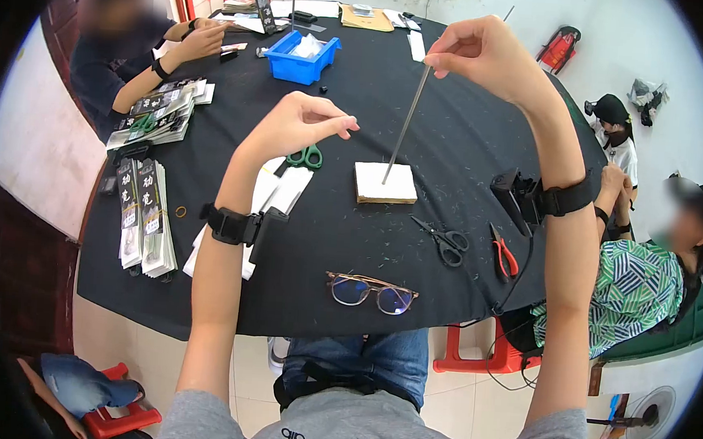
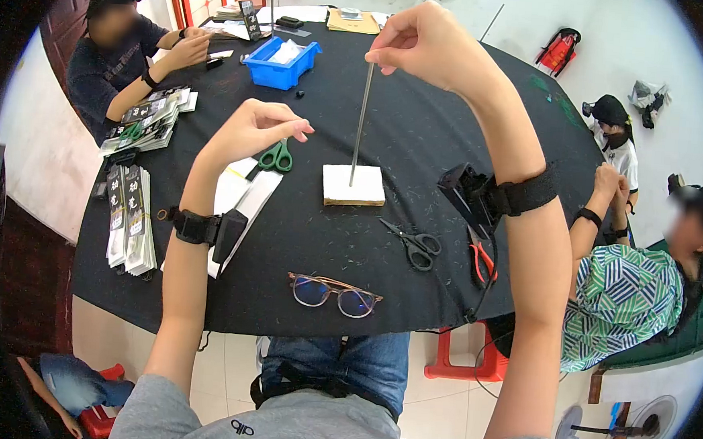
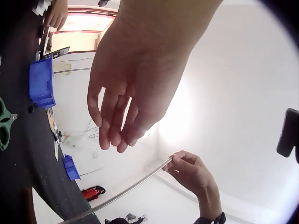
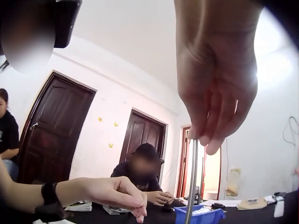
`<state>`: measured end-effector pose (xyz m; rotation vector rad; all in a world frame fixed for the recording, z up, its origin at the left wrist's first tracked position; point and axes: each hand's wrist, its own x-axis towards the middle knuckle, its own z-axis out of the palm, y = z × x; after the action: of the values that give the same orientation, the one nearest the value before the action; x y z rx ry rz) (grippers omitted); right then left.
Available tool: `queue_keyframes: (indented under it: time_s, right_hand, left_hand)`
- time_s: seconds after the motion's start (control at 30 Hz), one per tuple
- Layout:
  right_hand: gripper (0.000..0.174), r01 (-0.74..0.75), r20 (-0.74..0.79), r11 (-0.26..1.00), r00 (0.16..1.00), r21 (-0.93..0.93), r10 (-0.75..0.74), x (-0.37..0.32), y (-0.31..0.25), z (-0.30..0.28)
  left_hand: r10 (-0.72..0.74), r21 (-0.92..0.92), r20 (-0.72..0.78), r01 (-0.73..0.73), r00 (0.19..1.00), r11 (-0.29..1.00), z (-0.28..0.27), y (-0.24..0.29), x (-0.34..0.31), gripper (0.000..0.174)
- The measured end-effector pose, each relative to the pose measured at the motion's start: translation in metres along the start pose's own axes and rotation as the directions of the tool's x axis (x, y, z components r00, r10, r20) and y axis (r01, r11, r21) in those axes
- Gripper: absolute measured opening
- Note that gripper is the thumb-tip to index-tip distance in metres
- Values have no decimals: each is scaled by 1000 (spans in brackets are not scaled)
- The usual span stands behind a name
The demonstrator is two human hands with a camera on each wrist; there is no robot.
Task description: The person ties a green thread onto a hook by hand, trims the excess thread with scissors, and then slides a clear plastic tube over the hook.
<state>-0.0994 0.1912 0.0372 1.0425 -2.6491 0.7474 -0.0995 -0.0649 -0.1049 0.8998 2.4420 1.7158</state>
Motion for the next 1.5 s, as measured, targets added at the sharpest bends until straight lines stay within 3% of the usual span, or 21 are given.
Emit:
queue_keyframes:
  time_s: [0.03,0.07,0.27,0.33,0.37,0.47,0.53,0.6,0.63,0.67,0.7,0.73,0.77,0.9,0.97,1.03,1.1,1.23,1.3,1.43,1.5]
  right_hand:
    - [12,14,5,1000,1000,10,-14,0,0,0]
    - [12,15,6,1000,1000,11,-15,0,1,0]
    - [20,10,-83,1000,997,-1,-10,-11,-11,12]
    - [25,-136,-268,827,963,-546,-18,-26,-29,22]
    - [25,-119,-254,831,967,-544,-28,-33,-40,28]
    - [33,-126,152,839,959,-530,240,-54,-63,51]
    - [41,-57,476,860,813,-506,334,-56,-65,78]
    - [49,78,624,896,744,-437,239,-55,-48,118]
    - [53,84,614,874,744,-478,264,-52,-46,139]
    - [57,158,522,891,847,-425,99,-56,-27,163]
    - [57,166,526,891,845,-422,92,-56,-9,190]
    - [55,236,325,866,941,-440,-91,-53,6,219]
    - [54,293,103,832,955,-471,-277,-46,4,234]
    - [60,269,160,889,961,-372,-224,-33,-9,262]
    - [59,173,351,910,936,-377,-32,-30,-16,268]
    - [47,154,370,906,929,-395,3,-28,-16,272]
    - [29,300,300,836,938,-459,-171,-29,-12,278]
    - [19,191,255,923,961,-333,-107,-23,-9,277]
    - [18,265,108,902,964,-341,-243,-22,-12,276]
    - [17,184,127,930,980,-318,-151,-22,-18,273]
    - [17,168,-85,959,978,-230,-191,-22,-21,269]
  left_hand:
    - [-65,-13,63,66,996,998,1,0,1,22]
    - [-25,-14,91,27,996,1000,3,-9,4,22]
    - [-30,-103,111,42,993,994,30,-20,12,24]
    - [46,-153,98,-31,994,988,39,-26,16,26]
    - [37,-155,81,-24,996,988,41,-27,17,26]
    - [29,-113,142,-13,989,994,45,-26,18,26]
    - [30,-161,137,-8,990,987,48,-25,17,25]
    - [61,-204,181,-24,982,979,45,-22,16,27]
    - [61,-203,177,-24,982,979,44,-22,16,27]
    - [23,-193,185,13,983,981,43,-22,16,27]
    - [-16,-183,190,52,982,982,43,-22,15,27]
    - [-12,-126,173,34,985,991,41,-18,14,27]
    - [-16,-125,166,38,986,991,40,-17,14,27]
    - [-104,-91,152,119,983,989,40,-10,11,26]
    - [23,-177,155,5,988,984,44,-17,14,26]
    - [14,-181,161,15,987,983,46,-20,15,24]
    - [19,-166,168,10,986,986,45,-18,14,24]
    - [20,-155,162,5,987,988,46,-17,14,24]
    - [21,-158,163,5,986,987,46,-17,15,24]
    - [-4,-139,157,26,988,990,45,-13,13,26]
    - [-7,-128,149,27,989,991,45,-9,11,26]
